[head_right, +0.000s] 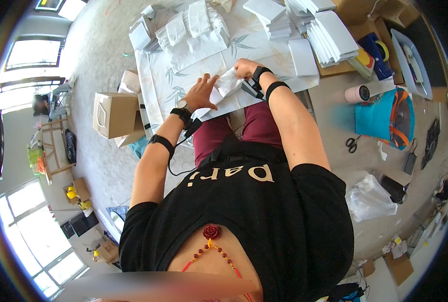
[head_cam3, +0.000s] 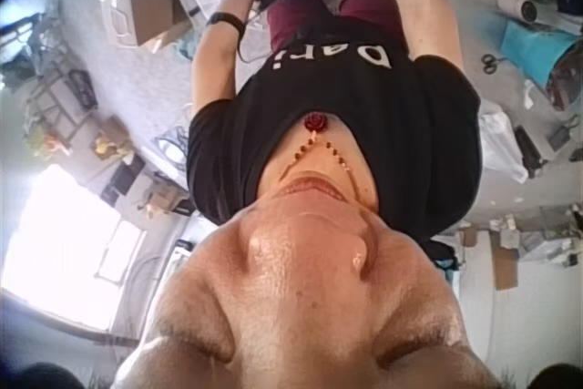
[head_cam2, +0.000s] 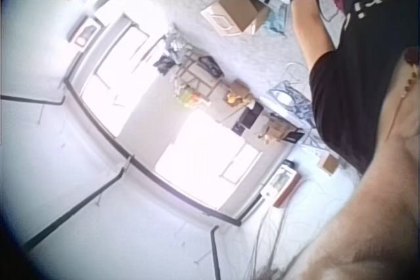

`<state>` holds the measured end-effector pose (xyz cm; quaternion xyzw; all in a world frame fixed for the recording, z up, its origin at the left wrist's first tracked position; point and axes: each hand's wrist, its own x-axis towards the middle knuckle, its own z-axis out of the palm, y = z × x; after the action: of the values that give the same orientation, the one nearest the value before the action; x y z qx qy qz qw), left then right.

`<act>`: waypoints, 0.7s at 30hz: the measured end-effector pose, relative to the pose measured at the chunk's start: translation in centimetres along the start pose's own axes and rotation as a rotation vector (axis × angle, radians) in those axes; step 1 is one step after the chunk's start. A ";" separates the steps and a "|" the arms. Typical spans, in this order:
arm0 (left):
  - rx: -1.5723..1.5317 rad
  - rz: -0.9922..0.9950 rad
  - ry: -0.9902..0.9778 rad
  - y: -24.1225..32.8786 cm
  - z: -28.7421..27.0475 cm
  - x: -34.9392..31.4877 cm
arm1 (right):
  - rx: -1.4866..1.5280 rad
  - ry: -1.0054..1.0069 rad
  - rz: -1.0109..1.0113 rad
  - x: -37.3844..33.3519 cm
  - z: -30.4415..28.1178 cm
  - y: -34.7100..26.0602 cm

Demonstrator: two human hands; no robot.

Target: The person is folding thin white foam or fabric sheets and stacking them on a table.

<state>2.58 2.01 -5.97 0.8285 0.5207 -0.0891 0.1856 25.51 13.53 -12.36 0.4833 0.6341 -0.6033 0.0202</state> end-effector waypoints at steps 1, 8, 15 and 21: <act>0.002 0.010 -0.001 0.2 0.3 -0.3 | -0.028 0.008 0.006 0.2 -0.2 0.4; -0.211 -0.132 0.262 0.6 3.0 -2.1 | -0.093 0.026 -0.022 0.6 -0.2 0.9; -0.314 -0.144 0.305 0.9 3.3 -2.9 | -0.082 -0.023 -0.001 -0.6 2.3 -2.2; -0.337 -0.095 0.348 2.2 2.7 -2.9 | -0.024 0.012 0.019 0.3 1.4 0.0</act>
<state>3.34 -2.33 -6.99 0.7633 0.5906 0.1347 0.2244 24.56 12.65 -12.93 0.4925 0.6370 -0.5923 0.0278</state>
